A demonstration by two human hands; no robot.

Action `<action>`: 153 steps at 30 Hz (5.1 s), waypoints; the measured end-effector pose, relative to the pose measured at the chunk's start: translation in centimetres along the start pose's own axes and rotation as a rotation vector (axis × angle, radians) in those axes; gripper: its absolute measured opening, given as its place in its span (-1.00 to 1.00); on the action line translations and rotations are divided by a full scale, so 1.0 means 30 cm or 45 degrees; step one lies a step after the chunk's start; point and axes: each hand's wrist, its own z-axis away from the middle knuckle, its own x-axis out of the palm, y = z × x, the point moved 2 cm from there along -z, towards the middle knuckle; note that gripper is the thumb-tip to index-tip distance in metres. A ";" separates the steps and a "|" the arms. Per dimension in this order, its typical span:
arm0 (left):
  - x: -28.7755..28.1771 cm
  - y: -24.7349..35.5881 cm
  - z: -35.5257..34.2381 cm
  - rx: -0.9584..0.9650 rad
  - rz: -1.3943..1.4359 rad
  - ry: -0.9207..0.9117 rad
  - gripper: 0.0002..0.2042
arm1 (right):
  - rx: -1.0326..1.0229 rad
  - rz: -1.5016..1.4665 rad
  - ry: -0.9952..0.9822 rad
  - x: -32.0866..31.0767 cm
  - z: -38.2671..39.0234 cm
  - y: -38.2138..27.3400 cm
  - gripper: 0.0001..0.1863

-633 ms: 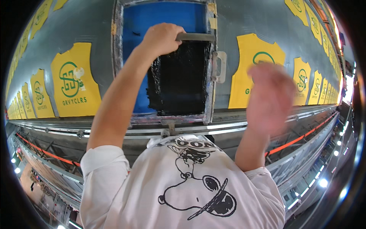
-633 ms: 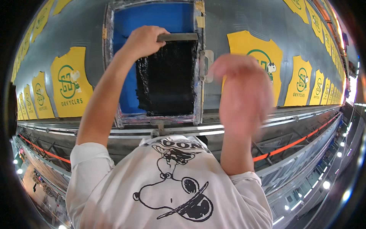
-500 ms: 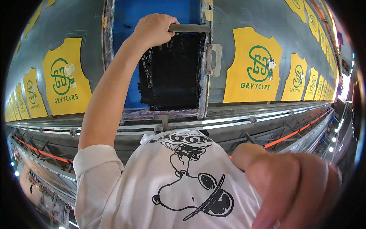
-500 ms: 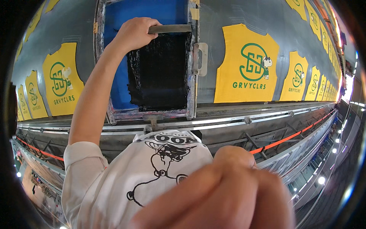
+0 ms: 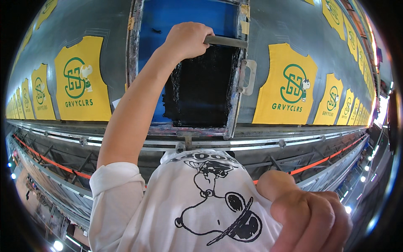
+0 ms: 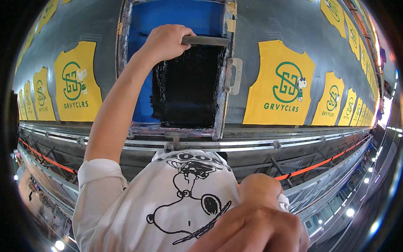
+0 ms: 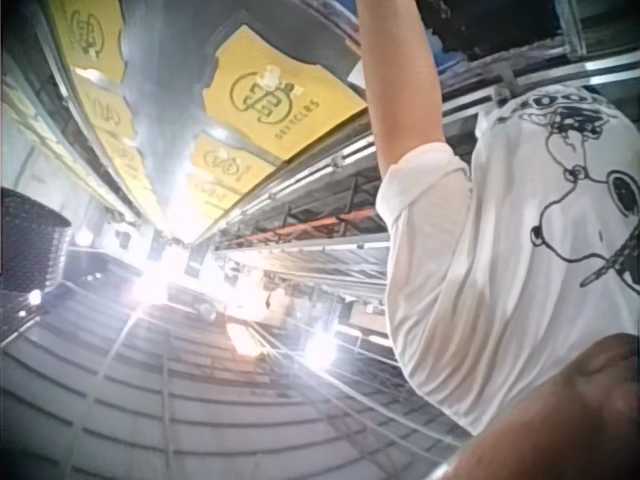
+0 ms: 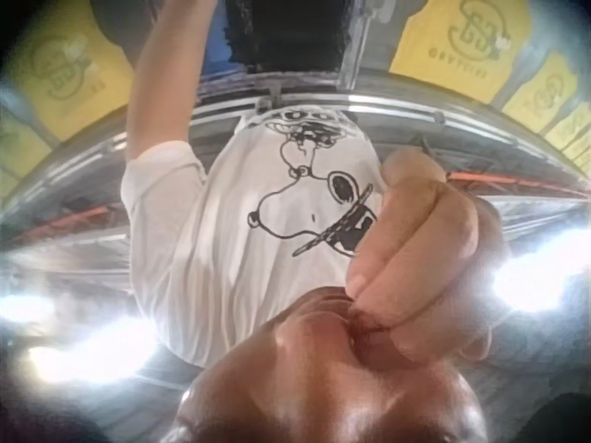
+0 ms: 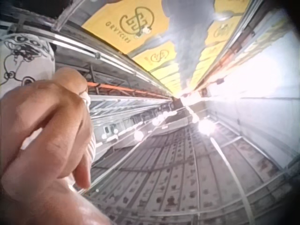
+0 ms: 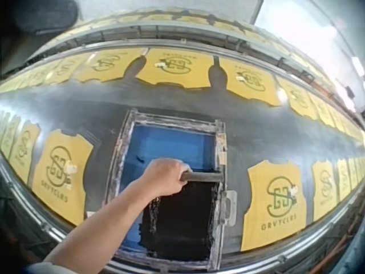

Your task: The person uses a squeegee to pull black ink across a screen printing frame, applying a design onto a yellow t-shirt. The process is repeated on multiple shirts laid out on a flat surface.

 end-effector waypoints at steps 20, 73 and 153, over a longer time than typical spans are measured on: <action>-0.057 -0.024 0.012 0.032 0.058 0.025 -0.71 | -0.185 1.152 0.097 -0.239 -0.415 1.136 -0.67; -0.041 -0.030 -0.016 -0.211 -0.098 0.036 -0.72 | -0.658 1.300 -0.537 -0.016 -0.648 1.041 -0.72; -0.472 -0.996 1.282 0.074 0.201 -0.055 -0.52 | 0.272 0.588 0.162 1.250 0.088 0.983 -0.59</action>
